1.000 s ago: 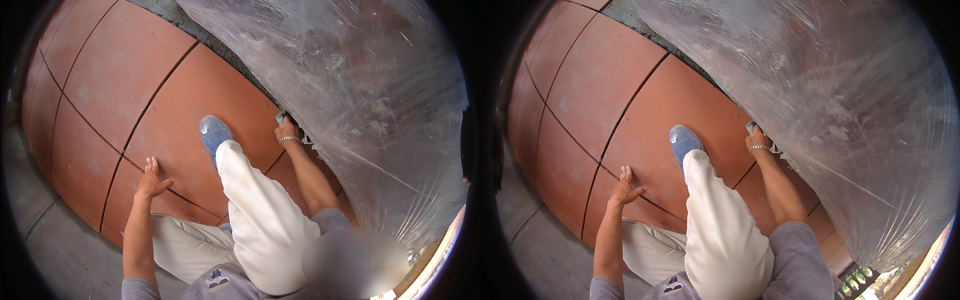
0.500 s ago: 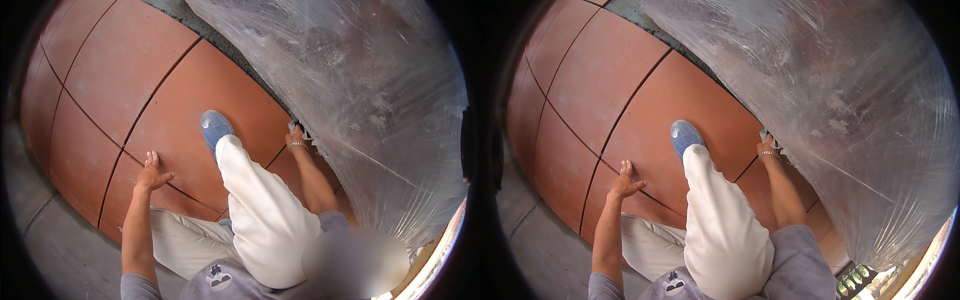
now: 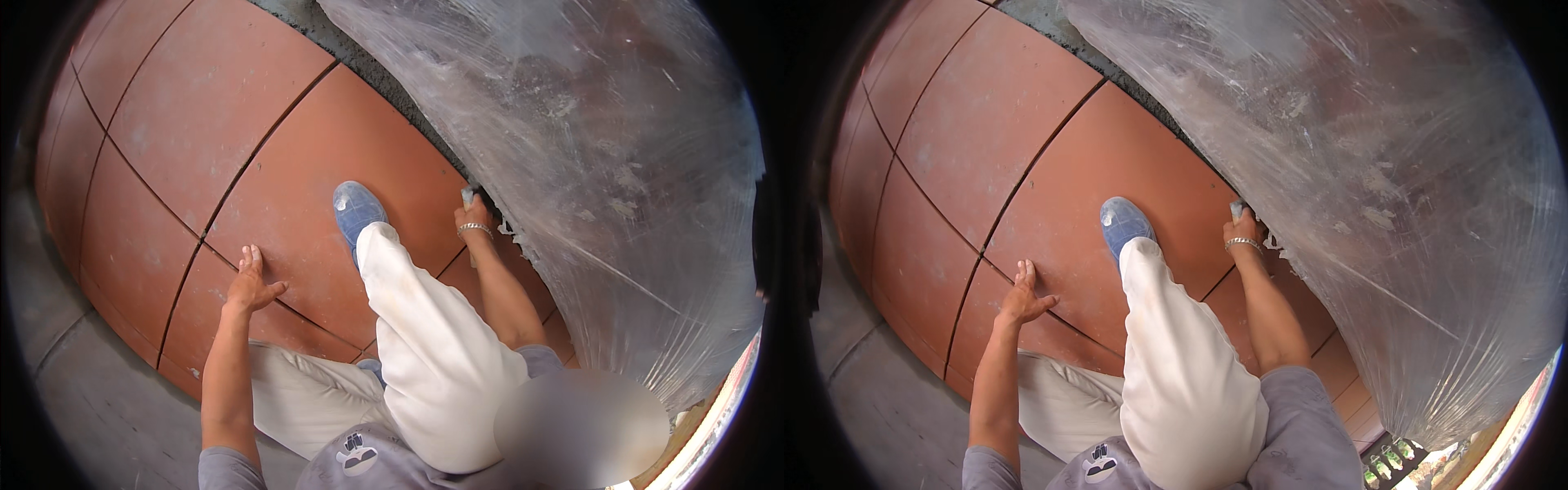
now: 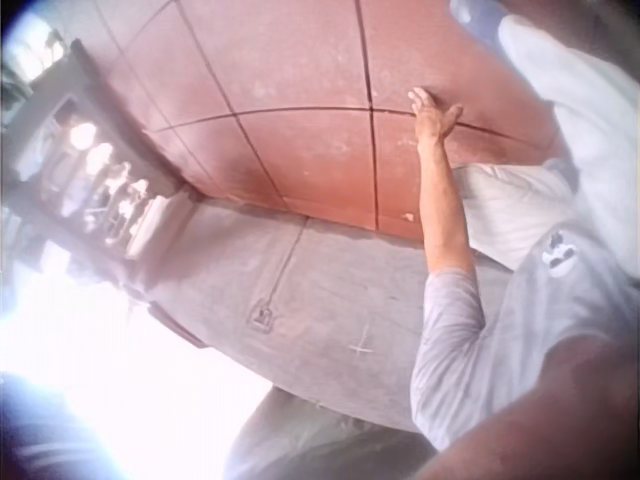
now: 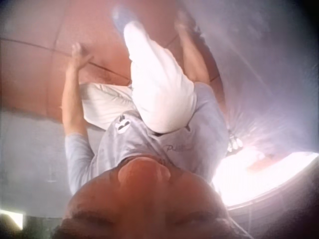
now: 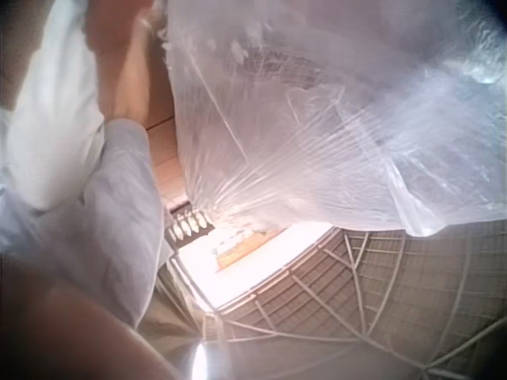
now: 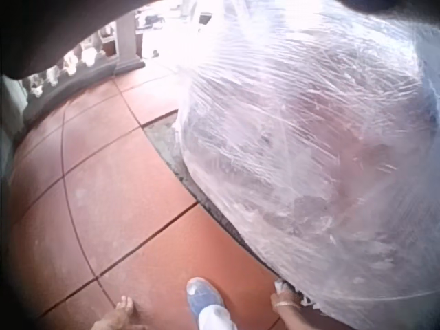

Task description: The person kneels on a tiled floor and uses a trowel to spread grout into the gaps between reddish-brown tiles. They repeatedly smooth the grout lines and occasionally move a plastic sheet covering nearby materials.

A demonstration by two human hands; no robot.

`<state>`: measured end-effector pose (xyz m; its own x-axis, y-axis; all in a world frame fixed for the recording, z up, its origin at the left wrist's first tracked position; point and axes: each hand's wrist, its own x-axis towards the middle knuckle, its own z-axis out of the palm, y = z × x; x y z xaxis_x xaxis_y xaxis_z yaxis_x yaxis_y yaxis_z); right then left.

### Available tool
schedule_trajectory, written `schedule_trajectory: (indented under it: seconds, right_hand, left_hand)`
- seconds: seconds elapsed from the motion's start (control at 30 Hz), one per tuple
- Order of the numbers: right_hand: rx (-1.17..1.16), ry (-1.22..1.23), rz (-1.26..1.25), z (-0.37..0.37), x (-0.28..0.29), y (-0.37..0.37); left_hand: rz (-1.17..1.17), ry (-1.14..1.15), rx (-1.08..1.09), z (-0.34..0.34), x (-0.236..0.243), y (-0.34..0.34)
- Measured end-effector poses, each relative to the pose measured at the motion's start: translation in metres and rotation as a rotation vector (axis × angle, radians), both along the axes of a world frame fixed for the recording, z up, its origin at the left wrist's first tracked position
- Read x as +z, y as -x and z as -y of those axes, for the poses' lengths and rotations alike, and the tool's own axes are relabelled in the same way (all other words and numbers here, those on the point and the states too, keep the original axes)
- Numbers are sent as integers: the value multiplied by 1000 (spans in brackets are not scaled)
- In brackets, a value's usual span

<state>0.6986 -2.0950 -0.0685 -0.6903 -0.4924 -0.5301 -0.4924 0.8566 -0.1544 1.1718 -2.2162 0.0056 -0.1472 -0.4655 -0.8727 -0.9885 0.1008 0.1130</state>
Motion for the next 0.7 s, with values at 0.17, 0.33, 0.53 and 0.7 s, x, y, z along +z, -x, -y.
schedule_trajectory:
  seconds: [0.17, 0.33, 0.53, 0.7]
  right_hand:
    - [-142, -48, 6, -9, -2, 3]
    - [-2, 10, -29, -18, -14, 5]
    - [-1, -28, -153, -56, -38, 23]
    - [103, -62, -274, -83, -50, 28]
  left_hand:
    - [-18, -22, -1, 1, 0, -1]
    - [-3, -5, -1, 2, -1, 0]
    - [-5, 13, 11, 1, -2, 5]
    - [-18, 14, 12, -1, -6, 0]
